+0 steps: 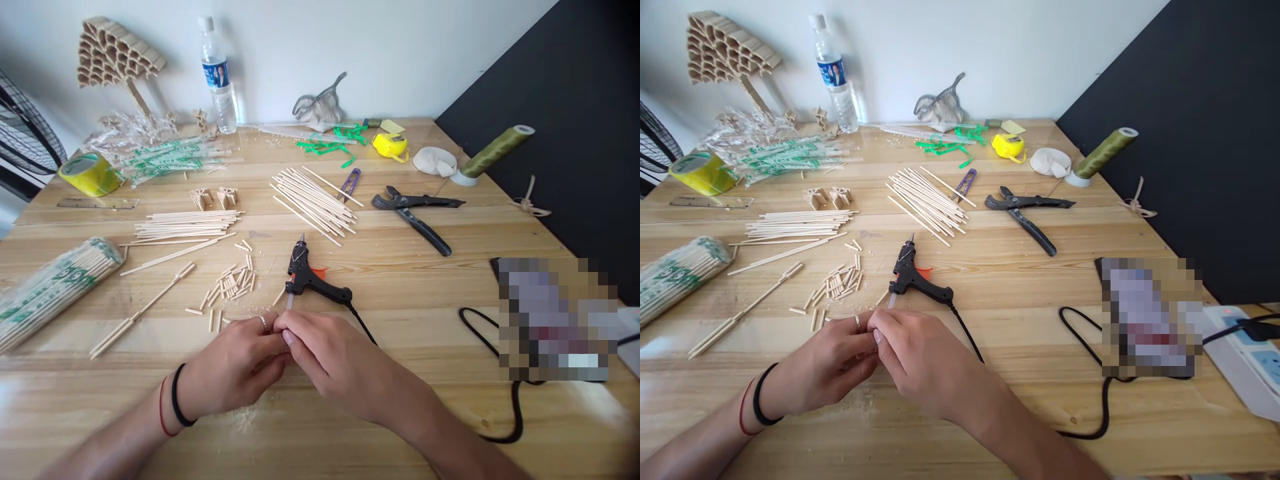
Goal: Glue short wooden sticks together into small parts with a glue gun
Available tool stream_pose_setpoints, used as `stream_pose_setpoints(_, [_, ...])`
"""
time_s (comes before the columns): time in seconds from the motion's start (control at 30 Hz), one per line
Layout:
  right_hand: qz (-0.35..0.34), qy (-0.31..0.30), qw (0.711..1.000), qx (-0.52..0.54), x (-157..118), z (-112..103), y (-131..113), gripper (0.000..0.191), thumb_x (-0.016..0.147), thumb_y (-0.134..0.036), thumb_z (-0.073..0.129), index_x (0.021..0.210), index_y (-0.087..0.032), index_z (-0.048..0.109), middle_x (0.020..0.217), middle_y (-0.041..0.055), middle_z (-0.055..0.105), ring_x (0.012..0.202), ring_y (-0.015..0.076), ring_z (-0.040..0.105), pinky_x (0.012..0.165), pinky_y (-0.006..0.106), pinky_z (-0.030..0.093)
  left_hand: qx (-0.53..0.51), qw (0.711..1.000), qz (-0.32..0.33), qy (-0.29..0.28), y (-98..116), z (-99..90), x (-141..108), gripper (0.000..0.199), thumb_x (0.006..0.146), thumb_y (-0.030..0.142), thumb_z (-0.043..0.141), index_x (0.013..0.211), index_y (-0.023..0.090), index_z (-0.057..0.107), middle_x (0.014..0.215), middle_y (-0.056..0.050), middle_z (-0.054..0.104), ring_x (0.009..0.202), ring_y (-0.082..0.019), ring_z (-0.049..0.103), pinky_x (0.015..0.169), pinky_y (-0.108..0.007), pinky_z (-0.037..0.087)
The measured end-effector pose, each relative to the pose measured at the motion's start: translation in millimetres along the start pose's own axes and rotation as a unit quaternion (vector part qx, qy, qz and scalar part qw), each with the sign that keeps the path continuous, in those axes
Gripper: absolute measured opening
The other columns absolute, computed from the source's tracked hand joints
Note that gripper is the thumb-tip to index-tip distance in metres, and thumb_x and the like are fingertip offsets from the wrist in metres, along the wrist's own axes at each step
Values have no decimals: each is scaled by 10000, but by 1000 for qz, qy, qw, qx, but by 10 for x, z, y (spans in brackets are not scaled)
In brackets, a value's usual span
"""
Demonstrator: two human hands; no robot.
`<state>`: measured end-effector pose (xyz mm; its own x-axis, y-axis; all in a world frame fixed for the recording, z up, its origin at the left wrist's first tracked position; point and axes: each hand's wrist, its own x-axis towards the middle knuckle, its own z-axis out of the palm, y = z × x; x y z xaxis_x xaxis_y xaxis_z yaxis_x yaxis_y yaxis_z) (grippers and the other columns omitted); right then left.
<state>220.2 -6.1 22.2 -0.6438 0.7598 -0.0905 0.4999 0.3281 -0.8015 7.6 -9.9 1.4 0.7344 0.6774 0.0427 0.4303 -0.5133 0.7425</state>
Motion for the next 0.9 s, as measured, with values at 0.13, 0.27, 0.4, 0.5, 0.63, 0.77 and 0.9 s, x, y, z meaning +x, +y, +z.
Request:
stream_pose_setpoints(0.13, [0,2,1000,-1,13,-3,1,195,1073,-143,432,948,-214,563,905,14,675,806,179,636,741,313,448,6,1000,-2,3,11,4,1,225,897,15,542,955,179,685,991,-65,666,837,-176,644,753,-268,507])
stream_pose_setpoints(0.27, [-15,11,1000,-8,14,1,4,198,1066,-132,434,971,-212,588,931,25,693,824,183,646,748,311,450,9,1000,-4,7,11,12,-10,238,901,17,533,949,182,697,979,-70,678,843,-181,656,765,-271,523])
stream_pose_setpoints(0.4, [-16,19,999,-20,21,7,4,191,1064,-152,439,962,-210,590,915,31,702,794,184,641,720,309,442,9,1000,-8,16,1,21,-20,237,905,27,545,968,185,709,981,-78,685,840,-180,670,746,-257,538])
stream_pose_setpoints(0.5, [-16,23,999,-29,27,12,-5,201,1065,-171,435,925,-207,574,858,23,686,736,177,618,683,306,425,8,1000,-7,20,3,17,-16,231,925,44,545,975,188,718,973,-81,689,839,-180,684,750,-254,554])
stream_pose_setpoints(0.63, [-26,35,998,-39,28,8,-19,225,1065,-173,427,888,-202,563,831,19,662,729,171,599,682,307,413,10,1000,0,28,32,-2,8,230,948,62,541,971,195,727,944,-78,693,838,-182,695,762,-256,570])
stream_pose_setpoints(0.77, [-41,52,997,-36,25,-3,-27,245,1061,-174,424,852,-204,548,791,10,635,699,164,570,659,304,395,16,999,14,35,57,-14,29,239,956,64,528,977,196,726,911,-71,706,807,-176,689,729,-247,558])
stream_pose_setpoints(0.9, [-62,66,996,-17,25,-1,-29,268,1056,-185,421,811,-211,527,755,4,610,673,159,549,646,298,391,26,998,36,38,43,-1,27,236,956,55,496,927,183,692,865,-70,711,760,-171,669,677,-246,514])
